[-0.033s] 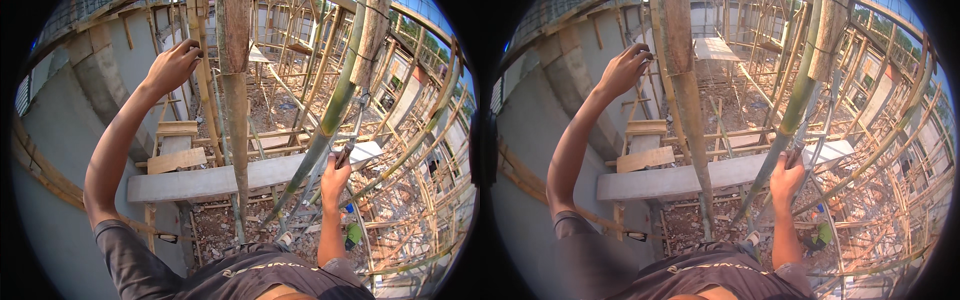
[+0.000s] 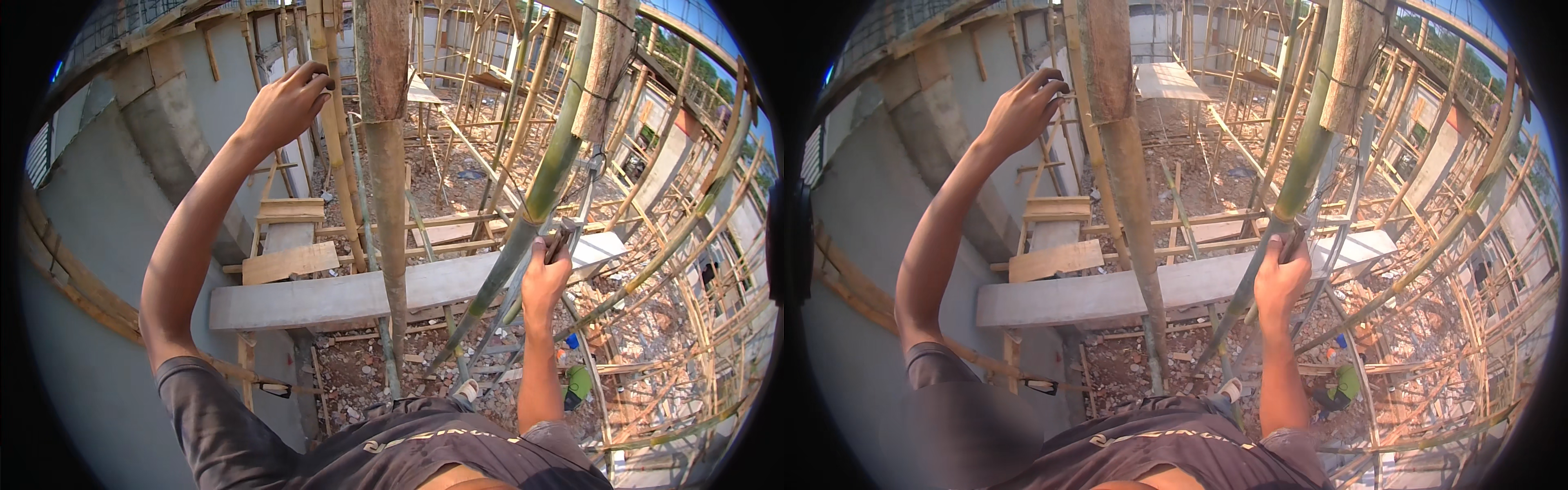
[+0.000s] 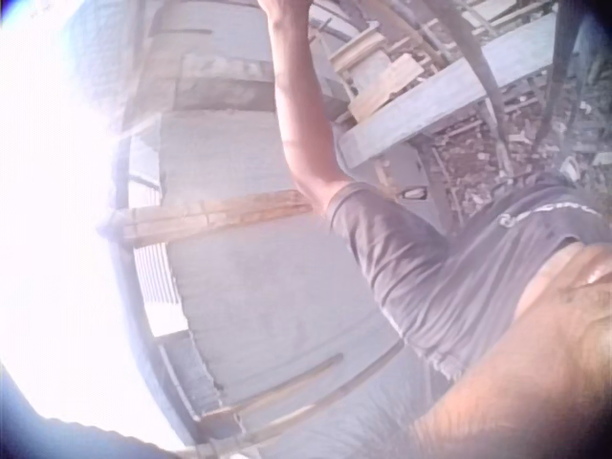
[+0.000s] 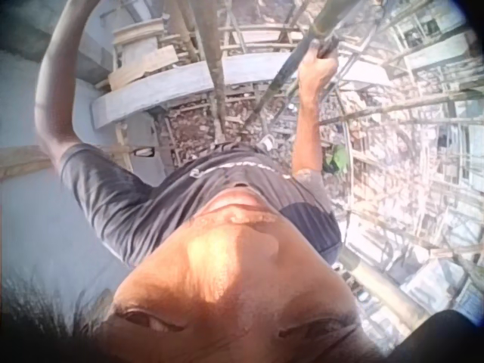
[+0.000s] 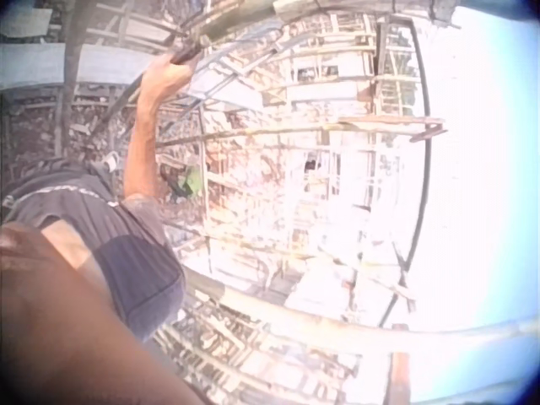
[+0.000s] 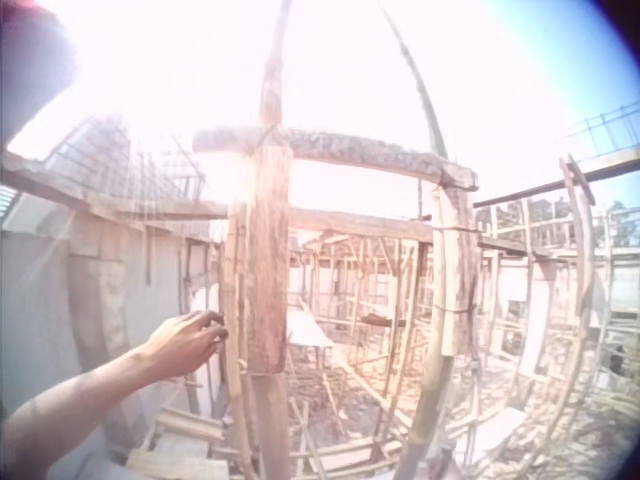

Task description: The person uses pliers to cut and bend metal wire, securing bamboo poles together on a construction site. They repeatedly wrap and tighten wire around pole joints to stabilize the scaffolding structure.

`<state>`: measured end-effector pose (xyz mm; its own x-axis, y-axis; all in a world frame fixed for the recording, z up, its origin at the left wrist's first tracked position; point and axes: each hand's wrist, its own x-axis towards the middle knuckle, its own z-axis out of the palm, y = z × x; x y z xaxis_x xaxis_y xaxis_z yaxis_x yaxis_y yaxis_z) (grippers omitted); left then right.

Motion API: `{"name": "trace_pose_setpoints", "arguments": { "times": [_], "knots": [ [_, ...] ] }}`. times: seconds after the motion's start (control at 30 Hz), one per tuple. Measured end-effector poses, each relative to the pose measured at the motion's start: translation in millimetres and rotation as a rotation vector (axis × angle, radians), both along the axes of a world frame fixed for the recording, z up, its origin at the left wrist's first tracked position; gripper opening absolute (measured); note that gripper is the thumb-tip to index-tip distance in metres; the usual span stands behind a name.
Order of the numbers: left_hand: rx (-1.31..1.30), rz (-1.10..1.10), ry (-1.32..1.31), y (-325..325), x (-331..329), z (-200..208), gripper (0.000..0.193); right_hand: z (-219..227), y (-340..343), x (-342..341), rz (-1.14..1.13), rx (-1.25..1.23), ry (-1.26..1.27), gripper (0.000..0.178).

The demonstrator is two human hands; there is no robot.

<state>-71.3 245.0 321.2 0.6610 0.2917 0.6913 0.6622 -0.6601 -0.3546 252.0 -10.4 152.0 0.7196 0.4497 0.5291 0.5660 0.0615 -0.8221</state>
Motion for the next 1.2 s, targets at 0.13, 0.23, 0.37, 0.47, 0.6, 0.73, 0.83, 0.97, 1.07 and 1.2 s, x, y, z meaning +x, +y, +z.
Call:
{"name": "trace_pose_setpoints", "arguments": {
  "times": [0.13, 0.23, 0.37, 0.47, 0.6, 0.73, 0.83, 0.97, 1.07, 1.2],
  "knots": [
    [0.005, 0.035, -0.095, 13.2, 17.3, 19.6, 0.022, 46.4, 53.4, -1.9, 0.069, 0.101, -0.040, 0.020],
    [0.050, 0.048, -0.147, 24.3, 19.6, 38.5, 0.024, 96.9, 89.2, -10.4, 0.080, 0.093, -0.090, 0.021],
    [0.187, 0.046, -0.236, 33.4, 28.9, 79.3, 0.029, 164.8, 142.6, -3.4, 0.143, 0.079, -0.144, 0.028],
    [0.296, 0.007, -0.258, 41.2, 41.3, 113.3, 0.035, 220.7, 172.3, 5.1, 0.286, 0.077, -0.167, 0.032],
    [0.581, -0.149, 0.064, 81.7, 27.7, 155.9, 0.026, 272.9, 208.3, -6.8, 0.449, 0.052, -0.327, 0.023],
    [-0.023, 0.085, -0.137, 84.0, 56.0, 157.6, 0.037, 299.9, 216.6, -13.4, 0.624, 0.111, -0.295, 0.025],
    [-0.058, 0.115, -0.088, 92.3, 51.7, 159.2, 0.034, 315.0, 224.6, -16.8, 0.668, 0.120, -0.274, 0.026],
    [-0.058, 0.082, -0.196, 82.7, 58.4, 166.4, 0.031, 326.2, 239.9, 3.7, 0.699, 0.034, -0.278, 0.022],
    [-0.001, 0.118, -0.292, 84.3, 40.5, 167.9, 0.031, 321.1, 232.8, 4.7, 0.775, -0.099, -0.202, 0.017],
    [-0.073, 0.122, -0.383, 70.2, 18.1, 184.4, 0.028, 306.9, 214.9, 27.4, 0.901, -0.078, -0.095, 0.015]
  ]
}}
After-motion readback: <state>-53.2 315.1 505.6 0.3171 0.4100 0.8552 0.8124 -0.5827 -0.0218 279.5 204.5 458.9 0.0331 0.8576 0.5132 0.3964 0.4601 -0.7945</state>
